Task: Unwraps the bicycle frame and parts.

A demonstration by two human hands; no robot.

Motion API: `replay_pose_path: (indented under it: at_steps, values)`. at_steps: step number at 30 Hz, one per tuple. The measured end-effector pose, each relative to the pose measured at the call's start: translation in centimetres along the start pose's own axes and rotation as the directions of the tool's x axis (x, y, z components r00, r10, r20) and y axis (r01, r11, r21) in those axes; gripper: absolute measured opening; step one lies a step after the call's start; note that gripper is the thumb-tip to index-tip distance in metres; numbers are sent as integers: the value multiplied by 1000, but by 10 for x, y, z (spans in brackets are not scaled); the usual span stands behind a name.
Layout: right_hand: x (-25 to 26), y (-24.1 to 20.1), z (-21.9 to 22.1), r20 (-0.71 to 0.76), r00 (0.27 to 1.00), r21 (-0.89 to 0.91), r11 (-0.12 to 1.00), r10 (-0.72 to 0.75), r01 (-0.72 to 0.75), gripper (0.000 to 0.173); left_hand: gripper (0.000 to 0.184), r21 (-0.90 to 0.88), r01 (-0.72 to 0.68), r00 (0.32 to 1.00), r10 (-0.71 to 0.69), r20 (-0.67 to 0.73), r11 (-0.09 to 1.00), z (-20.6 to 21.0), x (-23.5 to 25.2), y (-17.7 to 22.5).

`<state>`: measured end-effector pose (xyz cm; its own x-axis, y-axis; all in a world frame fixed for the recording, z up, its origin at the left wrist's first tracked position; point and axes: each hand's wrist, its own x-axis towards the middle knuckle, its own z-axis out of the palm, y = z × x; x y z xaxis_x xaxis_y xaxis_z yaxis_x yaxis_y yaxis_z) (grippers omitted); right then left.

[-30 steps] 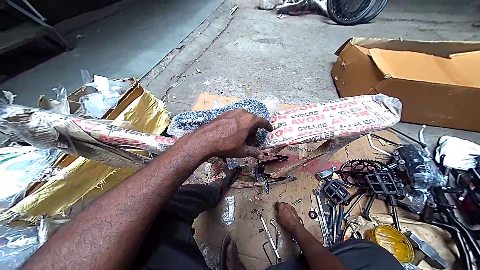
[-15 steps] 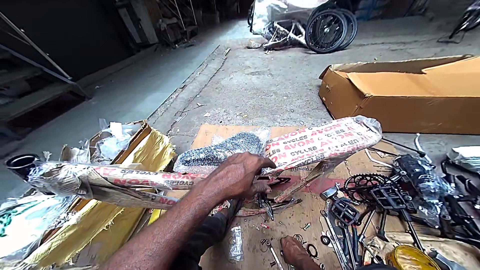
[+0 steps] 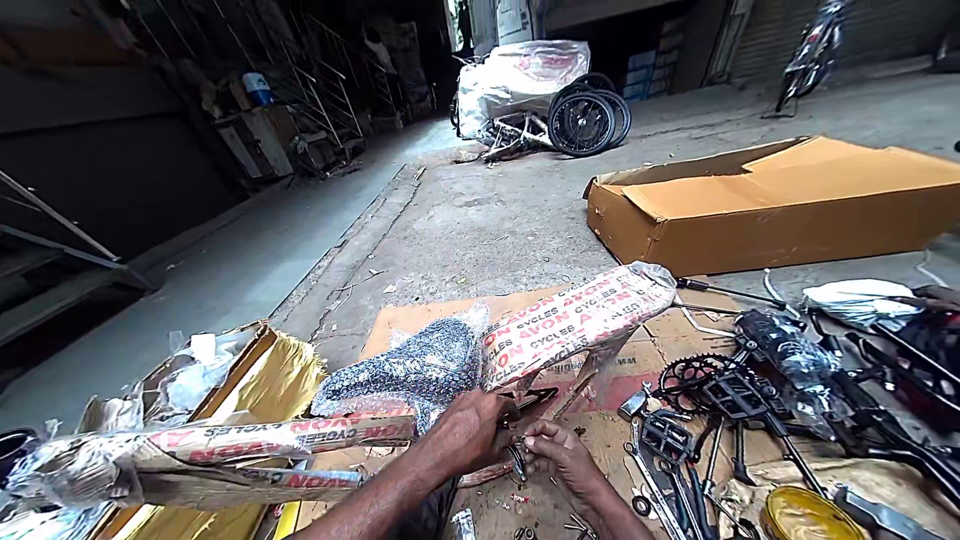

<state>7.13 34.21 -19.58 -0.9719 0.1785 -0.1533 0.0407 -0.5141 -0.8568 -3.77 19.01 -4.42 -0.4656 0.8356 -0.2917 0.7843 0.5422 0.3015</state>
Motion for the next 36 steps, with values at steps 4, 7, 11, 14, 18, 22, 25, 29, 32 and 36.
replay_pose_path:
  at_steps: [4, 7, 11, 14, 18, 22, 25, 29, 32, 36]
  values:
    - [-12, -5, 32, 2, 995, 203, 975, -98, 95, 11, 22, -81, 46, 998, -49, -40, 996, 8, 4, -1]
    - [-12, 1, 33, -44, 992, 281, 951, -119, 127, 14, 21, -147, 92, 993, -102, -62, 985, 9, 7, 1]
    - [-13, -4, 33, -143, 981, 301, 938, -135, 173, 27, 20, -432, 139, 983, -178, -52, 891, 17, 10, -2]
    - [-12, -8, 32, -200, 968, 272, 941, -152, 204, 19, 13, -739, 137, 978, -211, -7, 660, 17, 11, 0]
    - [-10, -2, 27, -157, 959, 238, 934, -234, 267, 18, 11, -825, 159, 977, -205, 54, 543, 18, 11, 4]
    - [-10, 3, 27, -152, 951, 233, 926, -268, 298, 19, 9, -845, 171, 975, -211, 71, 507, 20, 10, 3]
    - [-11, 4, 29, -121, 933, 131, 927, -338, 353, 24, 8, -863, 172, 973, -219, 73, 476, 18, 8, 1]
    - [-13, 3, 29, -116, 937, 65, 939, -330, 338, 32, 10, -691, 152, 986, -154, 59, 706, 18, 5, 0]
    - [-13, 2, 29, -98, 952, 42, 954, -291, 296, 42, 19, -517, 94, 995, -65, 75, 851, 12, 0, -1]
    - [-11, 2, 28, -116, 948, 31, 953, -297, 302, 29, 22, -244, 24, 999, -29, -19, 970, -7, -10, -1]
